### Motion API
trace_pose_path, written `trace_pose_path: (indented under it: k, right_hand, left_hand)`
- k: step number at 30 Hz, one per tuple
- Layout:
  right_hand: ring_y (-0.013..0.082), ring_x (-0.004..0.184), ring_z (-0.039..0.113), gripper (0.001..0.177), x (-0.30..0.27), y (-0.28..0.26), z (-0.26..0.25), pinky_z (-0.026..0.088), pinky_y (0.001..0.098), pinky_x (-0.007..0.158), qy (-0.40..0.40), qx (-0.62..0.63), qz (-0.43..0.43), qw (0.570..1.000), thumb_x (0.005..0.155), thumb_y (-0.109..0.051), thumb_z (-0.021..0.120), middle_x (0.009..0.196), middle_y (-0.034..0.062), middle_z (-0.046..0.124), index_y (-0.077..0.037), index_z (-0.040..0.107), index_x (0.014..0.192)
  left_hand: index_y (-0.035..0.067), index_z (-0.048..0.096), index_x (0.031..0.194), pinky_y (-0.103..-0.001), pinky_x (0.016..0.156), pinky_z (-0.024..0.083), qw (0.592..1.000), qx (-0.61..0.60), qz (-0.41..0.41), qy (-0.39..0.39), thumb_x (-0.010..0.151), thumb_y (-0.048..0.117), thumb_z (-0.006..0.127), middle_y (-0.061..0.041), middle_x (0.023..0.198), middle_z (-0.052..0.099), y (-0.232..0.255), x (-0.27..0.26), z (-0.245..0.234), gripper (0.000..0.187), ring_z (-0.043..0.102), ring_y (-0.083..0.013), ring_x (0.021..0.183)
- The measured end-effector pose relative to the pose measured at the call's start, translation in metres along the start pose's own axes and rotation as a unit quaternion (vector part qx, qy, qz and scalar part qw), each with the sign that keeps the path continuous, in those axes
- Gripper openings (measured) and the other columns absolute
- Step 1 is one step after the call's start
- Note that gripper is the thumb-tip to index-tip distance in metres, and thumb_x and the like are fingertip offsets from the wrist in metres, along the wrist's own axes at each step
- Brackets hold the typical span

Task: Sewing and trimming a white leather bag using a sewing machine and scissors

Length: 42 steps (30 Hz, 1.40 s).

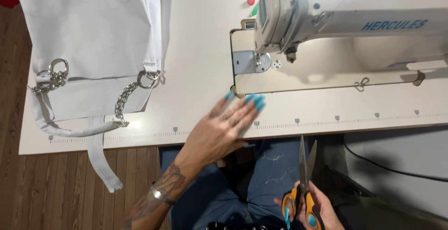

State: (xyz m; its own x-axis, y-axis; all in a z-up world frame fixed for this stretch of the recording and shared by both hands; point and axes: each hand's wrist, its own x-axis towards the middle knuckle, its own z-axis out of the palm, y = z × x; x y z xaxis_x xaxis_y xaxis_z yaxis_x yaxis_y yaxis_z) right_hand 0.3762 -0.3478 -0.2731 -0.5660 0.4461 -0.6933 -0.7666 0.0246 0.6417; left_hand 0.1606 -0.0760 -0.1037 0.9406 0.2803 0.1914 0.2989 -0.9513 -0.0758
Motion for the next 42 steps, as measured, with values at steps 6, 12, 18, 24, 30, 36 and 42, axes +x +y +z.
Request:
trace_pose_path:
  k: [6, 12, 18, 24, 30, 36, 42]
  right_hand:
    - [0.0295, 0.071, 0.056, 0.038, -0.003, 0.036, 0.018, 0.034, 0.0697, 0.096, 0.080, -0.188, -0.317, 0.926, 0.091, -0.035, 0.040, 0.070, 0.0126, 0.055, -0.004, 0.053, 0.073]
    - [0.0352, 0.052, 0.051, 0.031, -0.013, 0.043, 0.014, 0.037, 0.0715, 0.090, 0.066, -0.237, -0.371, 0.895, 0.091, -0.028, 0.042, 0.063, 0.0167, 0.054, -0.004, 0.054, 0.076]
    - [0.0504, 0.100, 0.056, 0.078, -0.026, 0.050, 0.000, 0.038, 0.0615, 0.086, -0.268, -0.506, -0.369, 0.732, 0.072, 0.001, 0.078, 0.110, 0.0270, 0.056, 0.001, 0.025, 0.128]
    - [0.0372, 0.076, 0.055, 0.033, -0.008, 0.055, 0.008, 0.039, 0.0668, 0.091, 0.060, -0.244, -0.310, 0.917, 0.089, -0.032, 0.043, 0.077, 0.0184, 0.055, -0.001, 0.053, 0.085]
    - [0.0538, 0.084, 0.057, 0.013, -0.020, 0.067, 0.010, 0.045, 0.0427, 0.050, 0.014, -0.394, -0.313, 0.864, 0.089, -0.016, 0.036, 0.066, 0.0370, 0.052, -0.004, 0.041, 0.087]
    - [0.0517, 0.081, 0.058, 0.044, -0.021, 0.063, 0.008, 0.048, 0.0463, 0.052, -0.038, -0.424, -0.352, 0.833, 0.061, 0.012, 0.061, 0.080, 0.0428, 0.055, 0.000, 0.043, 0.100]
    - [0.0363, 0.055, 0.052, 0.030, -0.042, 0.099, 0.025, 0.046, 0.0424, 0.052, -0.051, -0.479, -0.388, 0.786, 0.072, 0.010, 0.057, 0.070, 0.0368, 0.055, 0.001, 0.043, 0.097]
  left_hand:
    - [-0.001, 0.045, 0.123, -0.032, 0.101, 0.037, 0.980, -0.036, 0.112, 0.162, 0.092, 0.007, 0.051, -0.014, 0.127, 0.045, 0.018, -0.024, 0.007, 0.032, 0.045, -0.0223, 0.119]
    - [0.008, 0.053, 0.119, -0.029, 0.100, 0.033, 0.948, -0.111, 0.218, 0.205, 0.094, 0.011, 0.031, -0.006, 0.122, 0.054, 0.008, -0.020, -0.017, 0.034, 0.051, -0.0190, 0.115]
    - [0.011, 0.017, 0.136, -0.037, 0.110, 0.024, 0.984, 0.053, 0.166, 0.043, 0.074, -0.001, 0.061, -0.006, 0.142, 0.030, -0.048, 0.040, -0.040, 0.077, 0.029, -0.0203, 0.133]
    - [0.013, 0.011, 0.138, -0.039, 0.109, 0.011, 0.953, 0.174, 0.247, -0.019, 0.065, 0.007, 0.062, -0.007, 0.141, 0.023, -0.061, 0.089, 0.011, 0.089, 0.018, -0.0214, 0.132]
    - [0.013, 0.033, 0.124, -0.040, 0.099, 0.030, 0.883, 0.366, 0.291, 0.046, 0.076, 0.016, 0.056, -0.004, 0.110, 0.050, -0.059, 0.094, 0.010, 0.054, 0.046, -0.0213, 0.103]
    - [0.012, 0.056, 0.084, -0.035, 0.095, 0.031, 0.863, 0.335, 0.374, 0.054, 0.081, 0.008, 0.050, 0.000, 0.076, 0.056, -0.058, 0.086, -0.023, 0.007, 0.055, -0.0144, 0.076]
    - [0.013, 0.045, 0.106, -0.043, 0.099, 0.032, 0.921, 0.142, 0.361, -0.046, 0.075, 0.011, 0.056, -0.006, 0.107, 0.050, -0.044, 0.067, -0.022, 0.033, 0.047, -0.0202, 0.106]
